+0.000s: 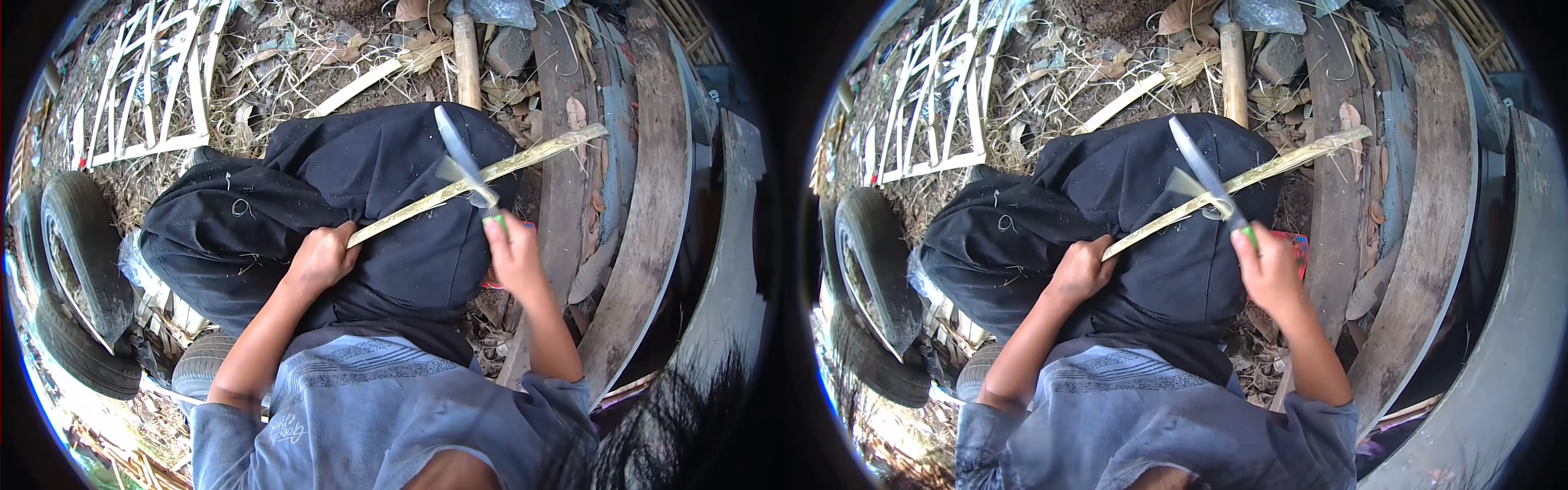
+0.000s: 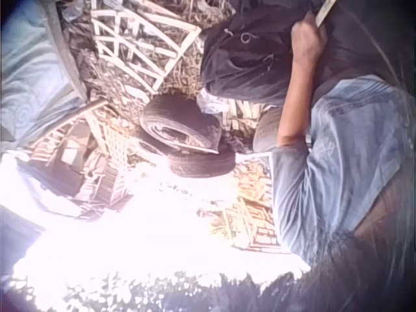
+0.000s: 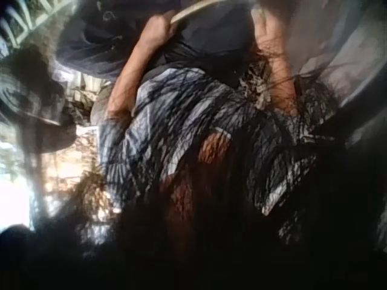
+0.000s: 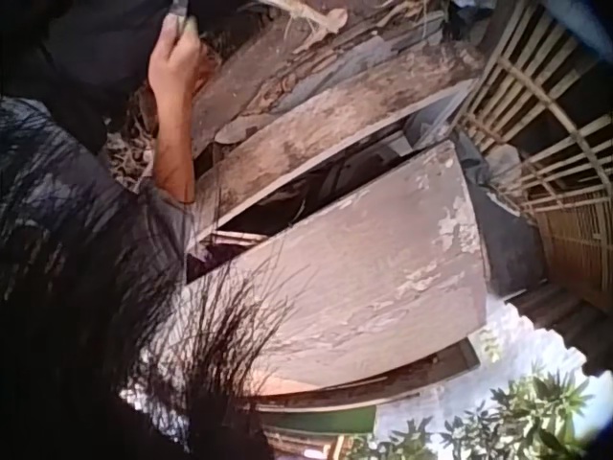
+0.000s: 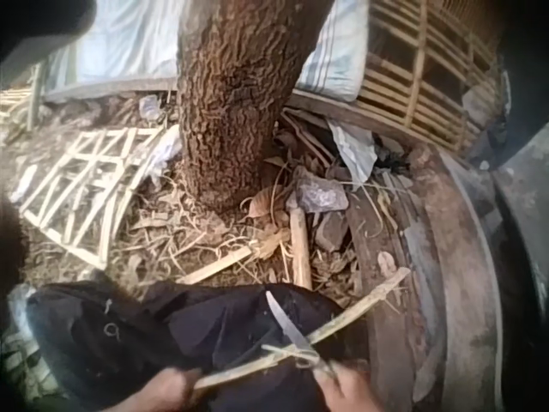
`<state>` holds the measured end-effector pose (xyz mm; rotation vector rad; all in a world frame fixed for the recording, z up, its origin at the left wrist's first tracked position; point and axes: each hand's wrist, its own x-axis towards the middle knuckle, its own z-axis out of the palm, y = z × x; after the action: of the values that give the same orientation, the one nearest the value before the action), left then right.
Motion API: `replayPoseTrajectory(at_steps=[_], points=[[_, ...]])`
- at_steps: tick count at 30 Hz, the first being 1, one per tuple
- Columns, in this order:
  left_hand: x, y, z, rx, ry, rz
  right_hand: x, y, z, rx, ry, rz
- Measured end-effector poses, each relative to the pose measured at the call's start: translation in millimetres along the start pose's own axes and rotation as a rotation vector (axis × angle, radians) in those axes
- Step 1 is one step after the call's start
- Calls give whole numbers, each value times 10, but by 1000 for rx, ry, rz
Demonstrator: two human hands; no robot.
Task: The person holds a bamboo strip and shaves along its surface and edges using a knife.
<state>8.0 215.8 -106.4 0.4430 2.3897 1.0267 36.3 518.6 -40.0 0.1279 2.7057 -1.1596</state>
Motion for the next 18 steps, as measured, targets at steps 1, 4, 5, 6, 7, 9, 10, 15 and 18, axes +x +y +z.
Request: replayPoseTrajectory(at_steps=[1,4,5,6,7,9,10,15,18], points=[[-18,4,14,3,4,14,37,73,-88,140,81,145],[15,49,-2,8,-24,-19,17,87,-84,73,181,202],[21,28,27,0,-28,-2,-64,36,55,-35,146,71],[9,11,23,2,-24,-4,-113,-29,164,-142,106,-62],[2,3,20,-16,-22,-9,-99,-134,110,-1,29,33],[-6,10,12,-37,-32,-24,-15,-56,-46,130,36,215],[1,24,5,-41,-27,-27,4,-2,-95,217,109,334],[-26,-6,2,-57,-36,-3,-164,-171,127,58,-22,185],[-14,-17,3,-83,-12,-1,-71,-125,37,361,143,459]])
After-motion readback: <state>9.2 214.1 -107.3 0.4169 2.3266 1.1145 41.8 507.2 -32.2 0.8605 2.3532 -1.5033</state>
